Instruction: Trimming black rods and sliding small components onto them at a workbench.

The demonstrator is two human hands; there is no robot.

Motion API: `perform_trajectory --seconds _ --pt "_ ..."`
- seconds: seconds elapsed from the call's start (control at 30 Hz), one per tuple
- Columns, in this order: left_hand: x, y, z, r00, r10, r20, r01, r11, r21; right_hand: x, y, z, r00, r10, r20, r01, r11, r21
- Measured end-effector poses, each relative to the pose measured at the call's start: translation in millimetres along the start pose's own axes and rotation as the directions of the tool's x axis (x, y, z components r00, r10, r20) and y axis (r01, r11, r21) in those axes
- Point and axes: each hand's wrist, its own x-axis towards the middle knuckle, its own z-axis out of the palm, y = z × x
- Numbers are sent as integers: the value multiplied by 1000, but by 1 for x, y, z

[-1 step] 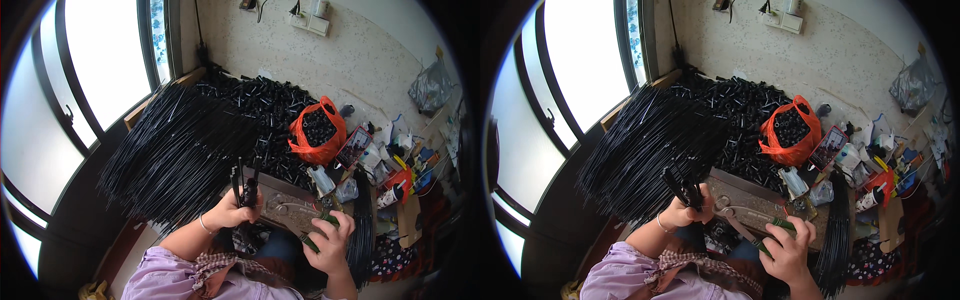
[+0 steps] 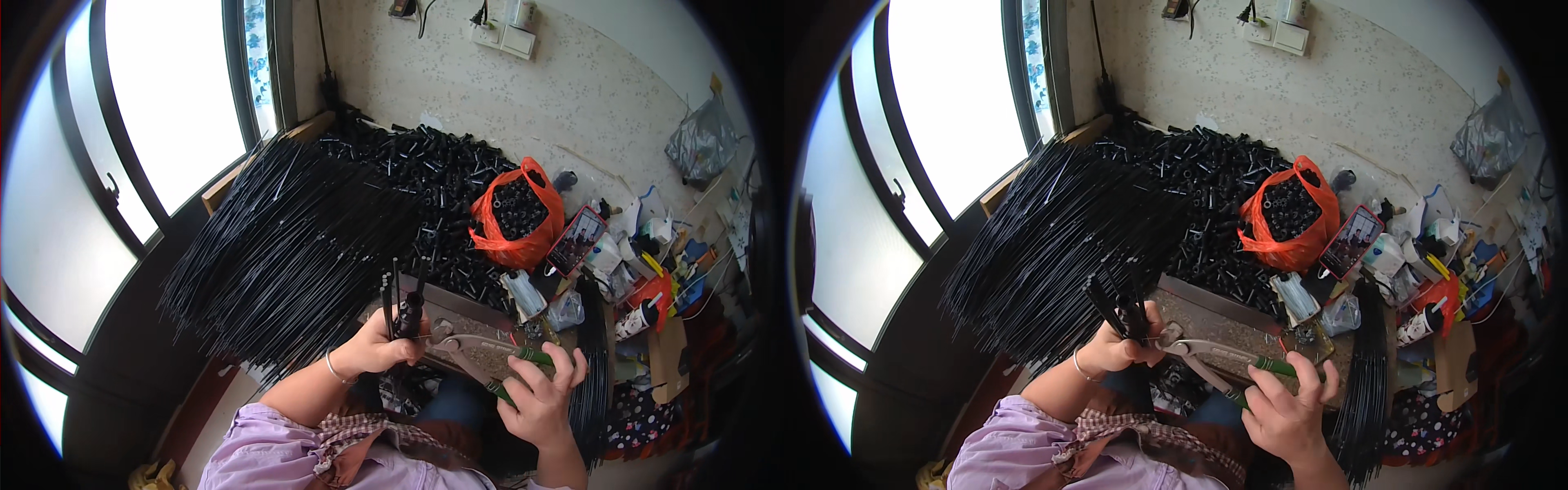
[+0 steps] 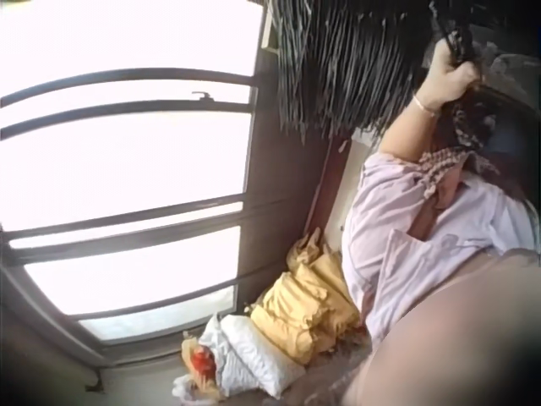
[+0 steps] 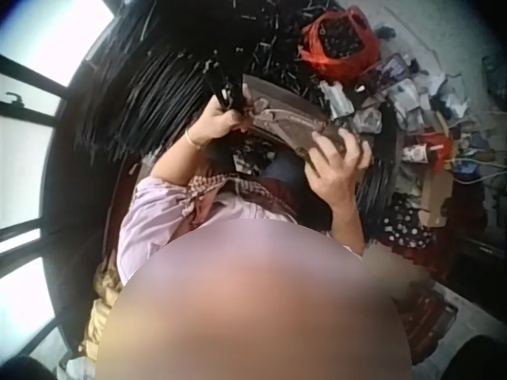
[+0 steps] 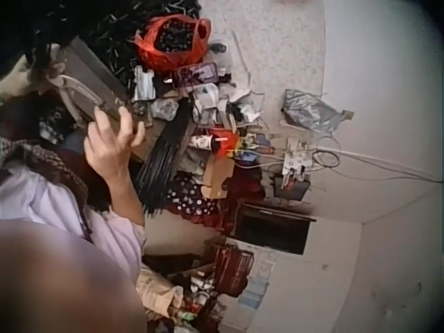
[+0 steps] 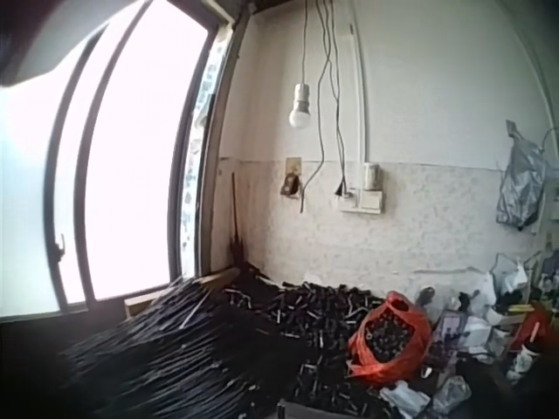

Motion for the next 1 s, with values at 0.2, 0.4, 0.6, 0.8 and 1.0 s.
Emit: perform_trajectory --seconds 0.2,0.4,0.6,0.8,1.0 --pt "1 2 4 993 0 -115 22 982 186 1 9 -12 996 -51 -74 49 998 -26" --pt "3 11 4 984 83 -159 -53 981 186 -7 9 11 993 35 116 -111 654 748" --pt "18 8 21 991 89 -99 -67 975 211 -67 -50 80 774 -330 541 -420 -906 47" --pt "21 10 25 928 177 -328 -70 948 312 -14 -28 63 897 411 160 -368 496 786" --pt "23 16 25 948 131 -289 -72 976 205 -22 -27 33 881 243 406 -471 384 794"
